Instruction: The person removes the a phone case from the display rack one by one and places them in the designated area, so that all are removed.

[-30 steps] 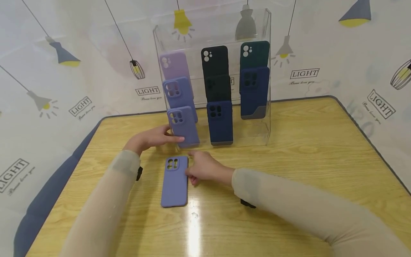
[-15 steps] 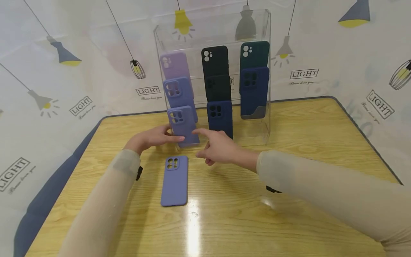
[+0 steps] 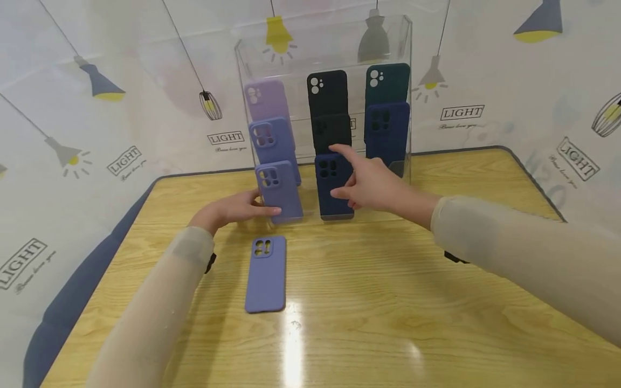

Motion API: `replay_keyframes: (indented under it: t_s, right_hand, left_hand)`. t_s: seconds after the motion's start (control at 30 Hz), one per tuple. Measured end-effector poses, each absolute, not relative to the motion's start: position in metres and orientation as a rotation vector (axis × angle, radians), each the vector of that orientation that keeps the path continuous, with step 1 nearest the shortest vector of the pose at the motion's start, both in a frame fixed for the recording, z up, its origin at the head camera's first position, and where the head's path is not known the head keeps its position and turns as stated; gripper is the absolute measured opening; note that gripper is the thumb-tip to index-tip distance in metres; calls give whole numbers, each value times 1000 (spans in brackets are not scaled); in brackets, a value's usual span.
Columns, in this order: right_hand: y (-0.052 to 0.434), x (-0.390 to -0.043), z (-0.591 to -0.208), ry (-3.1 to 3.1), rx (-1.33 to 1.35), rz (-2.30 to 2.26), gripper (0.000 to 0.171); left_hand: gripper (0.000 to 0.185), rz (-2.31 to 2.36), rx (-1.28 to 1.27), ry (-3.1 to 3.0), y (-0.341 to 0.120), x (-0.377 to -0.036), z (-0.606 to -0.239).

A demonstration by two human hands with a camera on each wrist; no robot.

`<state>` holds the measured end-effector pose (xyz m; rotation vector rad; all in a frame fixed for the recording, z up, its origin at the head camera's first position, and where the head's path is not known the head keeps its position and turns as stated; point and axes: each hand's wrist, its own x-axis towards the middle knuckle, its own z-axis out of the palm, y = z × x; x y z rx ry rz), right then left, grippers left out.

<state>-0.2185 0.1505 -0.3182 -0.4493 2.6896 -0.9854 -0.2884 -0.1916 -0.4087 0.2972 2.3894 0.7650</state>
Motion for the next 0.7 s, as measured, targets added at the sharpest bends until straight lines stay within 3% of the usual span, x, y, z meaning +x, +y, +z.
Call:
replay_keyframes:
  t_s: [0.23,0.7]
  right_hand:
    - [171,-234,-318,2766,-413,-963,94]
    - [174,-240,-355,2682,-394,-1066,90]
  left_hand:
    - [123,775,301,2378,-191,-289,-407]
    - [120,775,309,2362,-192,-289,-413]
